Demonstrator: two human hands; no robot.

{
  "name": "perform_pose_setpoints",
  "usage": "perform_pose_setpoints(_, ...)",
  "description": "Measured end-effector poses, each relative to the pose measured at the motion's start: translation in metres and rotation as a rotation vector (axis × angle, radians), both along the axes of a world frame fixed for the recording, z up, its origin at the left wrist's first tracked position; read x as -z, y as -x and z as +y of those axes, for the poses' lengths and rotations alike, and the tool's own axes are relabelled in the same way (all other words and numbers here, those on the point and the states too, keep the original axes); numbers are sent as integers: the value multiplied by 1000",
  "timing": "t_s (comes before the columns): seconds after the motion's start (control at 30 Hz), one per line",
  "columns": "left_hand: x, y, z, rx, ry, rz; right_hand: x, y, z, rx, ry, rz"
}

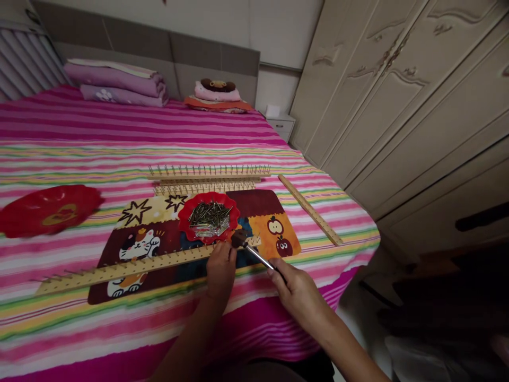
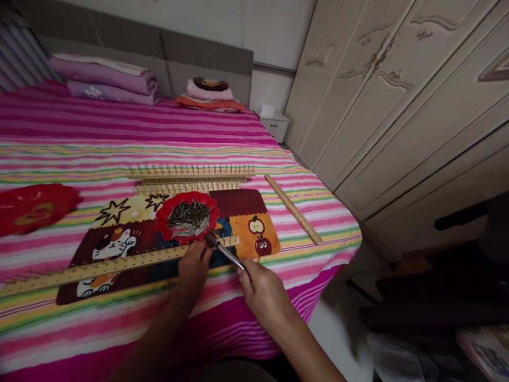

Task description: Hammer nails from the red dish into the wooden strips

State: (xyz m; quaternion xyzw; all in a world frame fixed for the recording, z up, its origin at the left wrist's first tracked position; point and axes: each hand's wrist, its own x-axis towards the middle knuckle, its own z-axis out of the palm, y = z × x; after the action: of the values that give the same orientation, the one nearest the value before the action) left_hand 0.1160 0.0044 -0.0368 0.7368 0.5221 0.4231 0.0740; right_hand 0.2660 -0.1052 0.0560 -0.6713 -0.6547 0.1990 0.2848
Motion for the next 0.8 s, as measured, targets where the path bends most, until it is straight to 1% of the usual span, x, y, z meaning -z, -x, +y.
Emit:
perform_pose_setpoints(0.13,2,-1,0,19,15,-38,5,-2,-16,16,32,99)
perform_pose_setpoints(0.2,1,0,-2,37,35,-70,13,-6,-29,32,59,146)
perform_pose_setpoints(0.27,-4,5,-6,52,64,-86,28,-11,-43,41,115,181)
perform_pose_setpoints(0.3,-9,10,-8,54,78,-86,37,-14,-49,43,148,201)
perform_pose_setpoints(0.37,-24,23,-7,39,105,-56,59,-19,-59,37,215,235)
perform_pose_setpoints(0.43,-45,39,3,-2,133,40,80,-22,-65,43,271,248)
perform_pose_setpoints(0.5,-67,54,21,-79,185,211,96,-24,-67,62,301,258)
perform_pose_setpoints(0.57,-85,63,44,-76,311,460,105,-24,-67,76,312,279)
perform_pose_setpoints(0.6,-91,64,55,-60,388,587,107,-24,-66,80,316,289)
perform_pose_setpoints(0.67,-96,63,73,-53,534,764,108,-24,-65,85,324,297)
perform_pose_setpoints(0.7,-96,60,80,-57,591,811,107,-24,-64,85,325,297)
perform_pose_setpoints(0.73,-96,57,84,-64,631,832,107,-24,-64,85,324,295)
perform_pose_setpoints(0.8,-93,52,89,-67,659,833,106,-23,-64,84,323,293)
